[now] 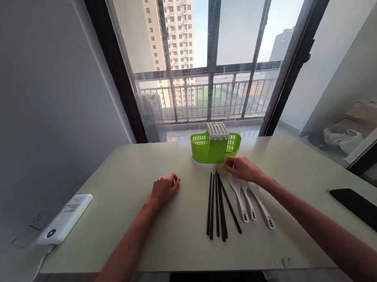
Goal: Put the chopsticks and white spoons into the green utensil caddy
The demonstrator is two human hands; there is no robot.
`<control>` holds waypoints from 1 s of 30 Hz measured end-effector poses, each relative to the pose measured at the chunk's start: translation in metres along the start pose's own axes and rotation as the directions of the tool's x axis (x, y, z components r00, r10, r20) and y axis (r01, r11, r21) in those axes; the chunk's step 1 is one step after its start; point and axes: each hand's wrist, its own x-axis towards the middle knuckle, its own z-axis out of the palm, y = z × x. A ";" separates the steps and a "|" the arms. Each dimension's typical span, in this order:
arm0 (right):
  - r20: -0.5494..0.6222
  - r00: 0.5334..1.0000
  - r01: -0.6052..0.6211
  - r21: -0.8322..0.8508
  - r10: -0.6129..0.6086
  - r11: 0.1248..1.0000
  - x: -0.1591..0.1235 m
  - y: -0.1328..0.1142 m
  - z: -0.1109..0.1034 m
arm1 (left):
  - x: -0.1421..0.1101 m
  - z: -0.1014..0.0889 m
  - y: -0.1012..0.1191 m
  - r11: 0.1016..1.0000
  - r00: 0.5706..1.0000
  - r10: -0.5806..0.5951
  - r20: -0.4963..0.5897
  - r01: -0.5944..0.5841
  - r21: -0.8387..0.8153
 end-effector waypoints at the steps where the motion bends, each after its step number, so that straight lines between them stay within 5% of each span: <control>1: 0.048 0.999 0.006 -0.036 -0.004 0.999 0.002 -0.006 0.000 | 0.000 -0.001 0.001 1.000 1.000 -0.001 0.000 0.001 -0.002; 7: 0.224 0.975 0.020 -0.162 0.017 0.987 -0.001 -0.029 0.000 | 0.000 -0.005 0.004 1.000 1.000 -0.002 0.005 0.002 -0.012; 15: 0.168 0.986 0.030 -0.098 -0.013 0.995 -0.015 -0.021 -0.028 | -0.004 -0.008 0.011 0.999 0.999 0.004 0.041 -0.002 -0.035; 20: 0.169 0.986 0.007 -0.095 0.009 0.995 -0.030 -0.020 -0.017 | -0.006 -0.009 0.011 0.998 0.999 -0.017 0.050 0.021 -0.066; 30: 0.491 0.871 0.159 -0.308 0.014 0.938 -0.022 -0.062 -0.005 | -0.005 -0.013 0.012 0.981 0.986 -0.148 0.079 0.156 -0.112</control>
